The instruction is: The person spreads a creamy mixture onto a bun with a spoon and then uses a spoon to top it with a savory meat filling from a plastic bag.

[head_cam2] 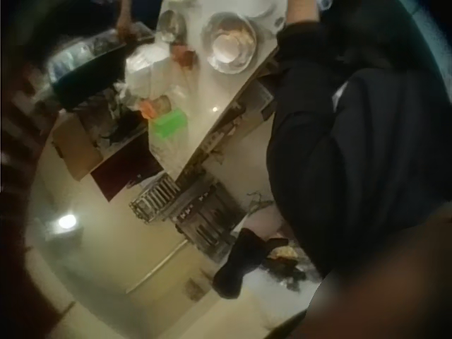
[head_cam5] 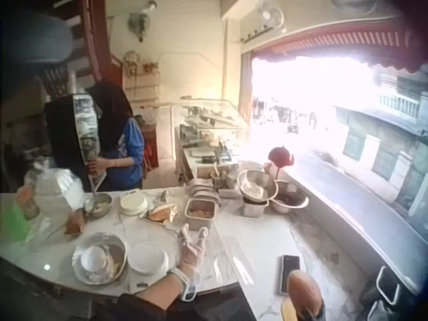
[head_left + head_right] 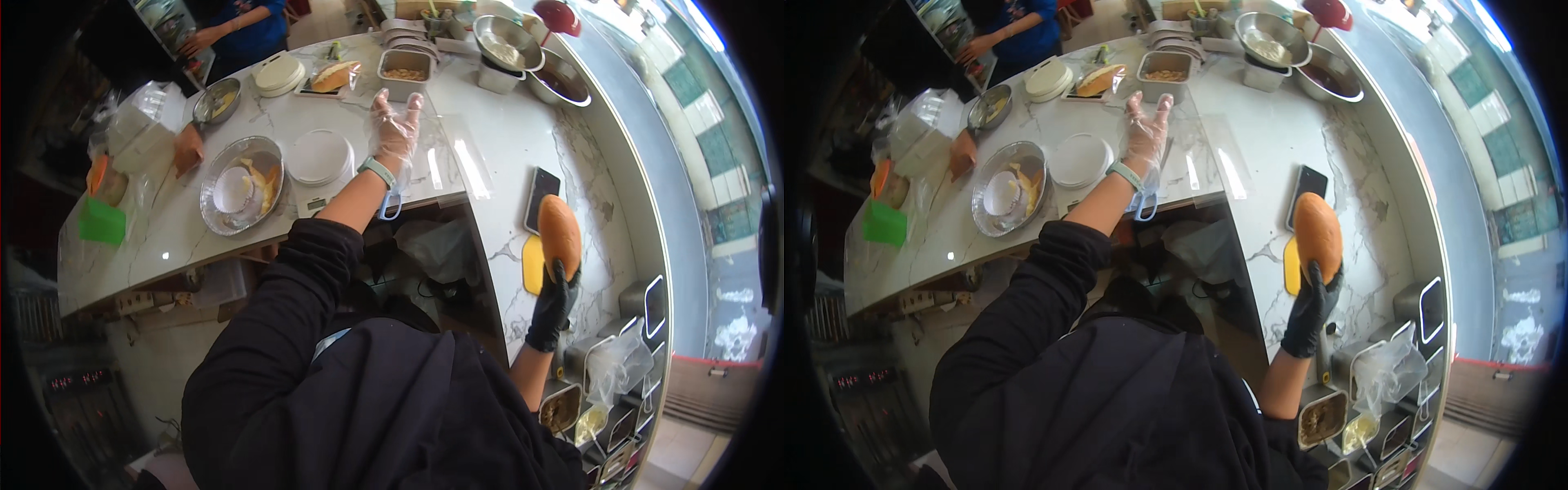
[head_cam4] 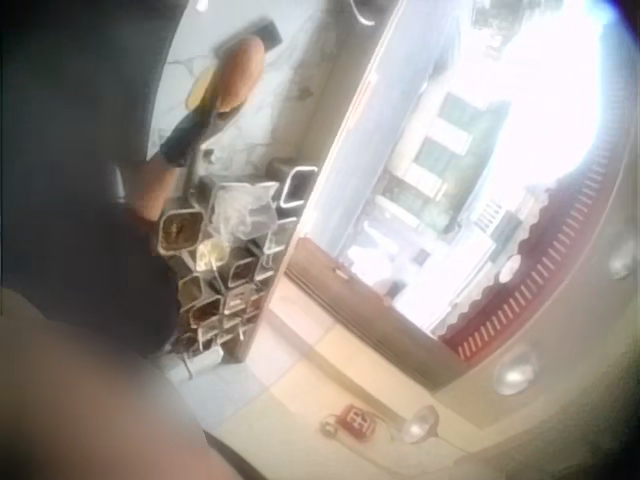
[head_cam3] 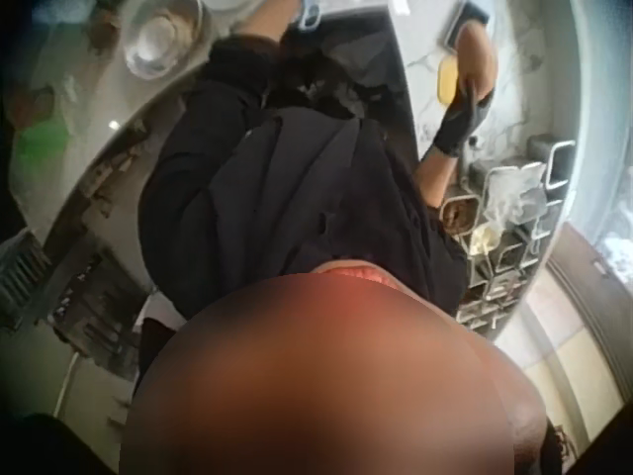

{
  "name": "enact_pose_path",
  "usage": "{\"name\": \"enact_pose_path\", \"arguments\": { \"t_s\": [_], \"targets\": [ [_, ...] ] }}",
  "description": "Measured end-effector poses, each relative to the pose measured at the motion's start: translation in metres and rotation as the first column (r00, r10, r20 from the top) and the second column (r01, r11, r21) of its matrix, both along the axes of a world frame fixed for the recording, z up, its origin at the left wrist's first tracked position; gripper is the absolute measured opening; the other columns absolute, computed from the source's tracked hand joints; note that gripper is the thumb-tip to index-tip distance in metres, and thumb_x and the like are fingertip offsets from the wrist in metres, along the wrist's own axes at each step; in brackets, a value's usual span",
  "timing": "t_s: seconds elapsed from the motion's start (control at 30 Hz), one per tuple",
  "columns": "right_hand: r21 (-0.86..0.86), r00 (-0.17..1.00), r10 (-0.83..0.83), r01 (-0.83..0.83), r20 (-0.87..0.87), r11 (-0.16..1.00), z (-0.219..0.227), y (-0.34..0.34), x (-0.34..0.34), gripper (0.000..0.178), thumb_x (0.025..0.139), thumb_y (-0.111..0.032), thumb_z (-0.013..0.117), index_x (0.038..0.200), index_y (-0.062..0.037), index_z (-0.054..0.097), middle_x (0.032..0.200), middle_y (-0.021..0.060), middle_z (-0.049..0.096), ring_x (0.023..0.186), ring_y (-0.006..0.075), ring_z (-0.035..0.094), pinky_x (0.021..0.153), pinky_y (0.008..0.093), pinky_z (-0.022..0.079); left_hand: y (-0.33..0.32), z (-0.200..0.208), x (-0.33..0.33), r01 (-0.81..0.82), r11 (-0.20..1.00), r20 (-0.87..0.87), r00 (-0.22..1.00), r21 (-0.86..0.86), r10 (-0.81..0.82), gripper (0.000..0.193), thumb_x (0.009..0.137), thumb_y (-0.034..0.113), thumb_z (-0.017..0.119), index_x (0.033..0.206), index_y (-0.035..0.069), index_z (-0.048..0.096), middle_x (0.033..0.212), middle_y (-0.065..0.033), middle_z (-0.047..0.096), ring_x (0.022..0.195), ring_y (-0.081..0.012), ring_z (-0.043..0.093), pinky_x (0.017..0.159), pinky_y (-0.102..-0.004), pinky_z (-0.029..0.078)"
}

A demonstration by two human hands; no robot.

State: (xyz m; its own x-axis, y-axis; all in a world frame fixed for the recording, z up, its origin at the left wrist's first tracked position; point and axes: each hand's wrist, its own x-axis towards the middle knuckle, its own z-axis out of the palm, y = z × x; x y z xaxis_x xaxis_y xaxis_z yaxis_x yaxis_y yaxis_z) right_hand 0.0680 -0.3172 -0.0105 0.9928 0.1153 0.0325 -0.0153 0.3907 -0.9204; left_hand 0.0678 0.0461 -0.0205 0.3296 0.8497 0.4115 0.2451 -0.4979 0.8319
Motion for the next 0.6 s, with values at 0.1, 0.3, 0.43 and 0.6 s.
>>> {"name": "enact_pose_path", "arguments": {
  "t_s": [0.1, 0.3, 0.43, 0.6],
  "targets": [
    [0.009, 0.988, 0.114, -0.115, 0.101, 0.993, 0.044, 0.021, -0.008, 0.050, 0.081, -0.004, 0.057, 0.126, 0.0014, 0.037, 0.119, 0.0152, 0.047, 0.109, 0.0245, 0.048, 0.093, 0.0324, 0.040, -0.021, 0.028, -0.045, 0.380, 0.915, 0.671, 0.714, -0.132, -0.200, 0.057, 0.085, 0.026, 0.060, 0.126, 0.000, 0.030, 0.124, -0.0158, 0.040, 0.117, -0.0190, 0.037, 0.096, -0.0285, 0.032],
    [0.023, 0.777, 0.615, -0.618, -0.132, 0.786, 0.082, 0.153, -0.076, 0.056, 0.076, 0.001, 0.060, 0.127, -0.0013, 0.036, 0.114, 0.0122, 0.051, 0.105, 0.0198, 0.050, 0.089, 0.0313, 0.041, -0.075, 0.043, -0.152, 0.971, 0.129, 0.932, 0.231, -0.202, -0.280, 0.089, 0.072, 0.066, 0.051, 0.139, 0.020, 0.014, 0.137, -0.0159, 0.028, 0.125, -0.0306, 0.031, 0.102, -0.0464, 0.026],
    [-0.100, 0.544, 0.838, -0.836, -0.032, 0.539, 0.069, 0.226, -0.130, 0.064, 0.075, 0.001, 0.065, 0.129, -0.0025, 0.032, 0.114, 0.0111, 0.051, 0.106, 0.0176, 0.049, 0.090, 0.0289, 0.040, -0.055, 0.070, -0.197, 0.943, 0.277, 0.983, 0.179, -0.182, 0.035, 0.081, 0.075, 0.068, 0.044, 0.138, 0.023, 0.019, 0.137, -0.0209, 0.027, 0.125, -0.0368, 0.031, 0.099, -0.0497, 0.033],
    [-0.487, 0.127, 0.988, -0.871, -0.087, 0.069, 0.075, 0.298, -0.127, 0.042, 0.079, -0.011, 0.066, 0.117, -0.0015, 0.051, 0.100, 0.0064, 0.061, 0.093, 0.0127, 0.056, 0.082, 0.0267, 0.045, 0.021, 0.064, -0.287, 0.840, 0.524, 0.977, 0.030, -0.139, 0.210, 0.073, 0.079, 0.063, 0.045, 0.132, 0.016, 0.030, 0.119, -0.0196, 0.042, 0.105, -0.0337, 0.047, 0.093, -0.0534, 0.036]
  ]
}}
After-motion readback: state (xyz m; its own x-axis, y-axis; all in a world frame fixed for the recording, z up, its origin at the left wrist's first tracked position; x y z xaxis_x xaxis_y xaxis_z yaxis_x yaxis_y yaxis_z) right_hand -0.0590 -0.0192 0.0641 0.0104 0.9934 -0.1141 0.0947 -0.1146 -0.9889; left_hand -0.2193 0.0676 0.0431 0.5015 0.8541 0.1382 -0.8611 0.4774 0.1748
